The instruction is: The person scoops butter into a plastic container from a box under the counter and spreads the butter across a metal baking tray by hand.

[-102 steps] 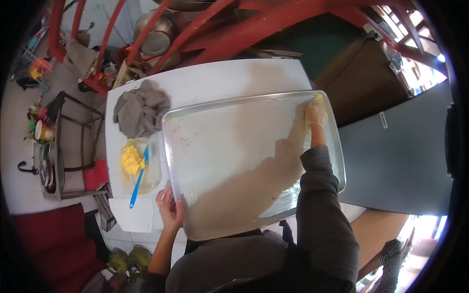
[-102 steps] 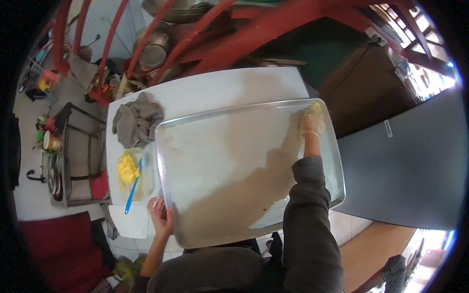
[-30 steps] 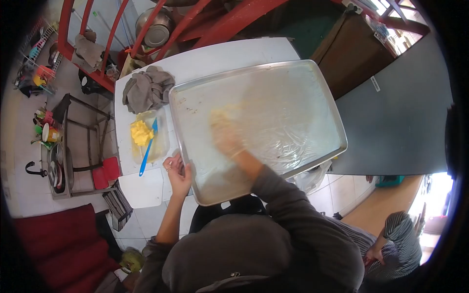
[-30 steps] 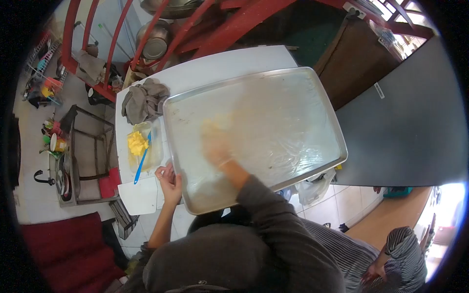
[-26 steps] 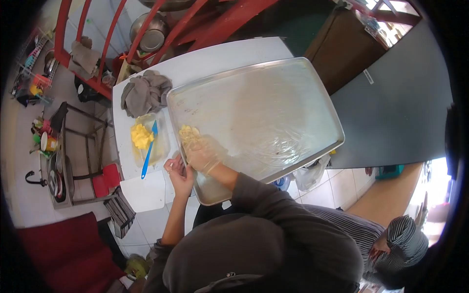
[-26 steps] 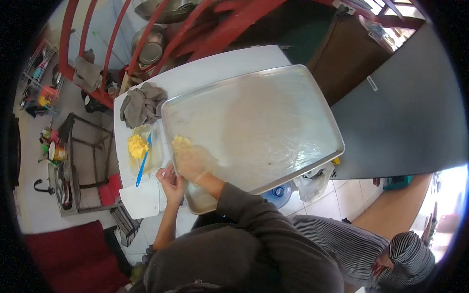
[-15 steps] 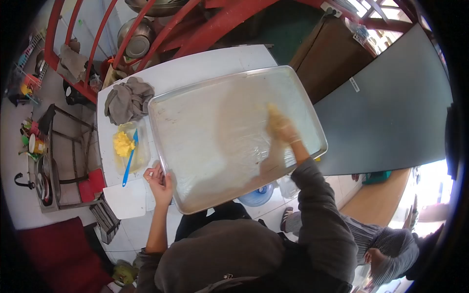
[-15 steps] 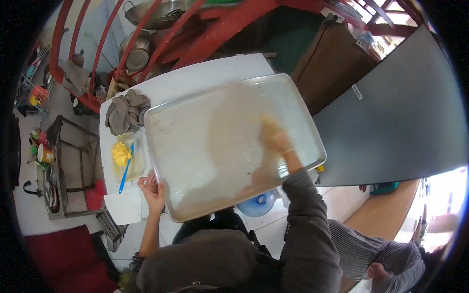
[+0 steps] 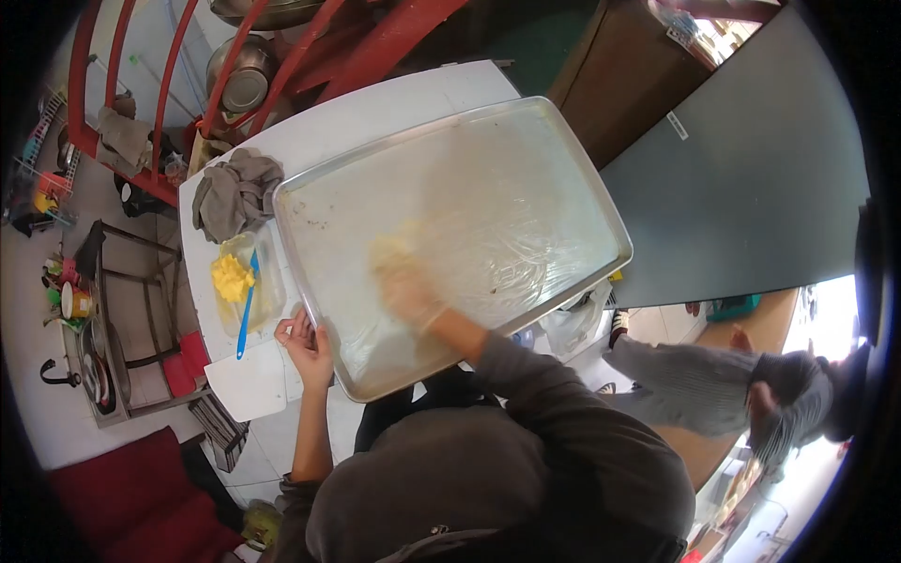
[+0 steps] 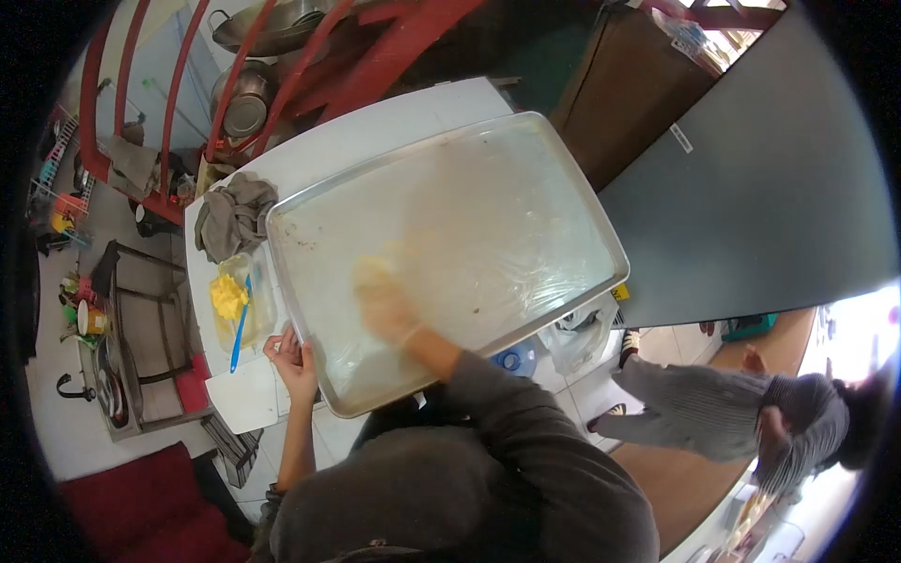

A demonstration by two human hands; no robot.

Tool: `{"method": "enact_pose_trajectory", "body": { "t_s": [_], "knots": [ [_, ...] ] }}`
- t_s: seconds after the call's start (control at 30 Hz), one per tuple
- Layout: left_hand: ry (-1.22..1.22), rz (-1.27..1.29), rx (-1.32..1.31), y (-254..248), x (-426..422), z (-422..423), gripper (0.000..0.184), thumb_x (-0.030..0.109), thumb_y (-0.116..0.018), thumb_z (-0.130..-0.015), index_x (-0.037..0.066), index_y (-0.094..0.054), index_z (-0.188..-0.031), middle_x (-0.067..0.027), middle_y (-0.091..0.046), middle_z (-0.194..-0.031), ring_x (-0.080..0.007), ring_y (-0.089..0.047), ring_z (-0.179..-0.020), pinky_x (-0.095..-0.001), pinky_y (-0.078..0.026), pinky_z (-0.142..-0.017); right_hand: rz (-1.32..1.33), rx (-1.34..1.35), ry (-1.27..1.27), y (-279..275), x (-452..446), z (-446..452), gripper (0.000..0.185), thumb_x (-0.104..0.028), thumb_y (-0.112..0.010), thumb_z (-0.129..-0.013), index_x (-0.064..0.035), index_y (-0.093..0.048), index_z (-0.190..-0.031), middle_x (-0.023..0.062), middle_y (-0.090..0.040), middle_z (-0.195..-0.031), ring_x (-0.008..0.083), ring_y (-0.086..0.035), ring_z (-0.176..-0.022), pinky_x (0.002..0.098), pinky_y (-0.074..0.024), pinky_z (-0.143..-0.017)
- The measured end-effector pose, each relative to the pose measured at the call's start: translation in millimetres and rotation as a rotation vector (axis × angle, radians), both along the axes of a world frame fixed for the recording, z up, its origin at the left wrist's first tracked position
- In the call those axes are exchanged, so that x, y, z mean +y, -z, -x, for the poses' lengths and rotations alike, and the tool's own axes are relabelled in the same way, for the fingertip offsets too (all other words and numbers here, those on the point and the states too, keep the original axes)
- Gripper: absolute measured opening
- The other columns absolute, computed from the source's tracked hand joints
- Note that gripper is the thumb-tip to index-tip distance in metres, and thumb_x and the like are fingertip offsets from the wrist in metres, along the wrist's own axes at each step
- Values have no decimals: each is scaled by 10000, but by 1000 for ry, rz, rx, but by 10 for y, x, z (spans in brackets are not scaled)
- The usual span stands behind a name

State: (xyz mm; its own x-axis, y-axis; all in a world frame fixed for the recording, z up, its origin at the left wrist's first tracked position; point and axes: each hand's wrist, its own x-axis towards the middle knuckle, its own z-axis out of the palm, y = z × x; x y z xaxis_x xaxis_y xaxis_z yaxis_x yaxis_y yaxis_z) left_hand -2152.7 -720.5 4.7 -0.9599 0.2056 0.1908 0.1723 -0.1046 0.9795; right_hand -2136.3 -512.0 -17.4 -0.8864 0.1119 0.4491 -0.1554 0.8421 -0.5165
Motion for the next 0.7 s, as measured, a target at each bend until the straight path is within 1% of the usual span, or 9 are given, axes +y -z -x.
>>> {"method": "enact_pose_trajectory", "body": {
  "t_s": [0.07,0.17,0.33,0.37,0.4,0.47,0.57,0.63,0.7],
  "knots": [
    [0,-7,-8,-39,7,-11,441,-107,-451,-778,93,-194,-1075,-215,-442,-1202,-202,-492,-1043,-281,-383,-873,-465,-145,-3,-160,-684,13,424,-112,-423,-775,9,-466,-1179,192,-456,-1230,295,-376,-1202,409,-262,-1010],
    [-4,-13,-11,-67,16,-17,441,-102,-457,-785,93,-193,-1079,-215,-441,-1204,-200,-491,-1043,-278,-385,-868,77,-395,-137,-702,-857,-44,471,-116,-425,-774,1,-427,-1230,168,-437,-1265,266,-385,-1202,381,-284,-992],
    [3,7,-20,-68,-9,-30,436,-96,-460,-792,93,-194,-1082,-217,-437,-1208,-205,-487,-1051,-279,-384,-872,-79,-73,-203,-325,249,-237,480,-69,-404,-797,6,-372,-1270,159,-385,-1316,252,-368,-1219,359,-275,-1015],
    [-2,15,-13,-67,-1,-23,435,-95,-460,-793,93,-195,-1082,-219,-437,-1208,-205,-486,-1052,-280,-383,-873,-619,-64,-62,-262,672,-389,473,-65,-429,-803,19,-369,-1265,168,-409,-1290,276,-401,-1189,351,-333,-986],
    [-2,9,-4,-61,4,-15,434,-95,-460,-793,93,-195,-1082,-220,-437,-1207,-205,-486,-1052,-281,-382,-874,-826,9,-11,-451,1051,-418,497,-90,-462,-800,29,-353,-1269,176,-415,-1280,293,-444,-1145,338,-396,-929],
    [-7,0,13,-43,7,-15,432,-95,-459,-794,92,-196,-1081,-222,-438,-1204,-204,-486,-1051,-283,-382,-876,-539,-129,68,-89,2160,-745,463,-113,-427,-842,18,-347,-1279,167,-401,-1299,261,-468,-1124,339,-416,-889],
    [-17,19,-15,-81,4,-28,429,-99,-457,-791,88,-197,-1078,-225,-440,-1199,-209,-486,-1054,-290,-378,-888,92,-281,192,-341,3227,-1166,469,-170,-336,-906,-93,-243,-1359,95,-336,-1362,239,-354,-1229,325,-261,-1029],
    [-9,32,0,-40,8,-16,428,-100,-457,-790,85,-197,-1075,-226,-441,-1197,-214,-485,-1061,-294,-375,-897,158,-431,386,-487,3466,-1234,459,-179,-323,-916,-60,-247,-1353,115,-325,-1366,238,-306,-1262,325,-249,-1038],
    [-5,37,11,8,-28,-11,426,-101,-458,-788,81,-198,-1072,-227,-442,-1196,-218,-485,-1067,-297,-372,-904,-104,-425,496,-306,3272,-1177,482,-219,-323,-925,-28,-215,-1355,151,-296,-1373,265,-329,-1247,315,-256,-1026]
  ]
}}
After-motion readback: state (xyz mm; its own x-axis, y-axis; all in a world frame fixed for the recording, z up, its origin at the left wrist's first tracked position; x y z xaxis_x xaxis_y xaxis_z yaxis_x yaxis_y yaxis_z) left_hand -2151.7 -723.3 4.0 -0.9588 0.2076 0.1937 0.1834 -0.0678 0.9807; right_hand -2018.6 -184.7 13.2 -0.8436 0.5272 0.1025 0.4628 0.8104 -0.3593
